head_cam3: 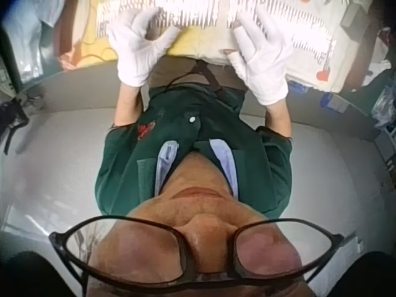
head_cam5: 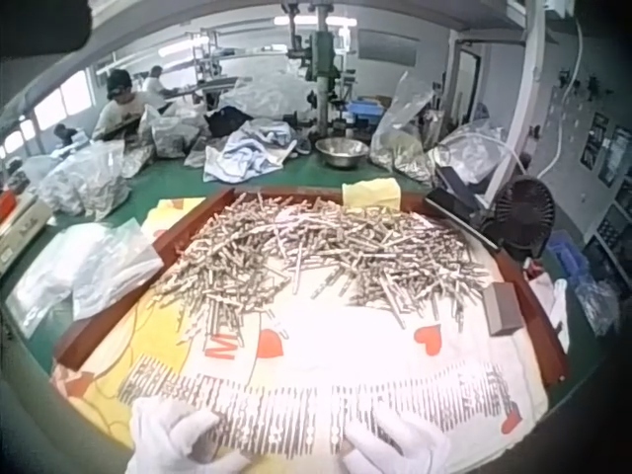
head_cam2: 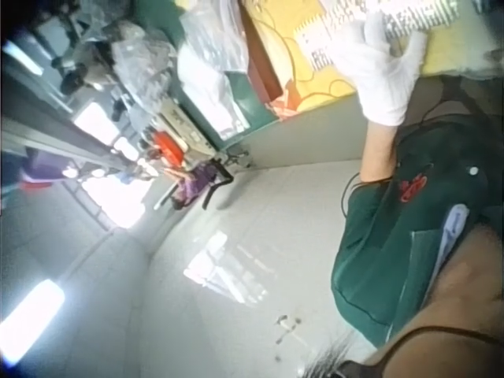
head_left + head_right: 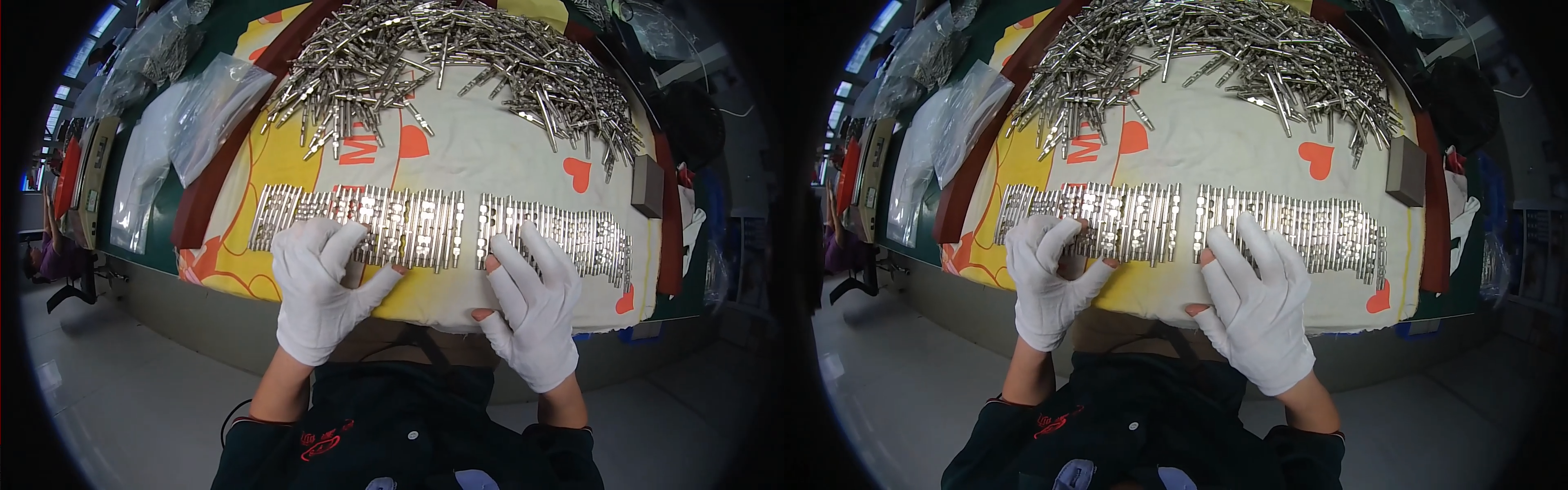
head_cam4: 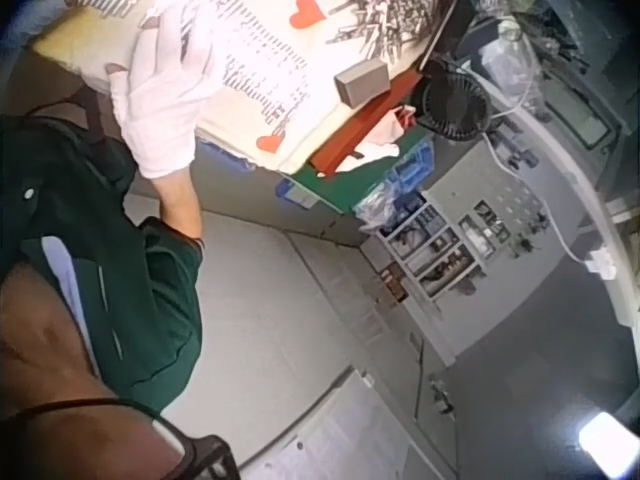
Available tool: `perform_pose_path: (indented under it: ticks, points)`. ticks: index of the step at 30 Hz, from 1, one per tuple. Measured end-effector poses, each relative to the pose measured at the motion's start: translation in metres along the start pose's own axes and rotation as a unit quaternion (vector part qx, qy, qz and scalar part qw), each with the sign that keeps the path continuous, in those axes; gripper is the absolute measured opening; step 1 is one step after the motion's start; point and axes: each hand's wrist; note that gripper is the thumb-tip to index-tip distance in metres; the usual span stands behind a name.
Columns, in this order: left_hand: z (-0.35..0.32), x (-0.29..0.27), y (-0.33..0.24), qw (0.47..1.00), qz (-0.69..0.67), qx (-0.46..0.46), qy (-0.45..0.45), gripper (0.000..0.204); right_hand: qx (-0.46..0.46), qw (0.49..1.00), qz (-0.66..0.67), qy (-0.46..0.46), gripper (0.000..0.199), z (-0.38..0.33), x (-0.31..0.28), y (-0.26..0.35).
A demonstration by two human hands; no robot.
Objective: Sorting small metal terminals and placing them into rows on an alignment strip for packaging.
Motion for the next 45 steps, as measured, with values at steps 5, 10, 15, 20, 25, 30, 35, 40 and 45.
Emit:
perform_pose_path:
  ticks: [5, 10, 15, 20, 25, 30, 35, 40, 45]
  points:
    - [-0.001, -0.001, -0.001, 1.000, 0.004, 0.005, -0.011, 0.048, -0.013, 1.000, 0.017, 0.014, 0.057, 0.007, 0.000, 0.007]
    - [-0.001, 0.001, 0.001, 1.000, 0.003, 0.012, -0.007, 0.048, -0.013, 0.998, 0.017, 0.052, 0.052, 0.011, -0.001, 0.014]
    - [-0.002, 0.000, 0.002, 1.000, 0.008, 0.010, -0.009, 0.049, -0.009, 0.999, 0.025, -0.040, 0.054, 0.004, -0.007, 0.001]
    - [-0.001, 0.000, 0.000, 1.000, -0.004, 0.018, -0.014, 0.046, 0.050, 0.996, -0.037, -0.066, 0.051, -0.016, -0.010, -0.018]
    - [-0.002, 0.000, 0.000, 1.000, -0.002, 0.011, -0.006, 0.042, 0.082, 0.995, -0.042, -0.042, 0.052, -0.026, -0.010, -0.017]
    - [-0.001, -0.001, 0.002, 1.000, -0.002, 0.012, -0.008, 0.040, 0.062, 0.998, 0.001, -0.030, 0.056, -0.023, -0.010, -0.012]
    - [-0.002, 0.001, 0.002, 1.000, -0.006, 0.006, -0.011, 0.039, 0.058, 0.998, 0.008, -0.022, 0.058, -0.020, -0.006, -0.008]
    - [-0.003, 0.001, 0.002, 1.000, -0.002, 0.005, -0.011, 0.039, 0.045, 0.999, 0.014, -0.009, 0.059, -0.015, -0.006, -0.006]
    - [-0.002, 0.000, 0.001, 1.000, -0.001, 0.002, -0.009, 0.038, 0.040, 0.999, 0.023, 0.000, 0.058, -0.011, -0.004, -0.002]
Point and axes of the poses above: each hand's wrist, its own z-axis towards the middle knuckle, its own x-axis out of the palm, y = z × x, and after that the axes turned 9 degrees about y, right-handed
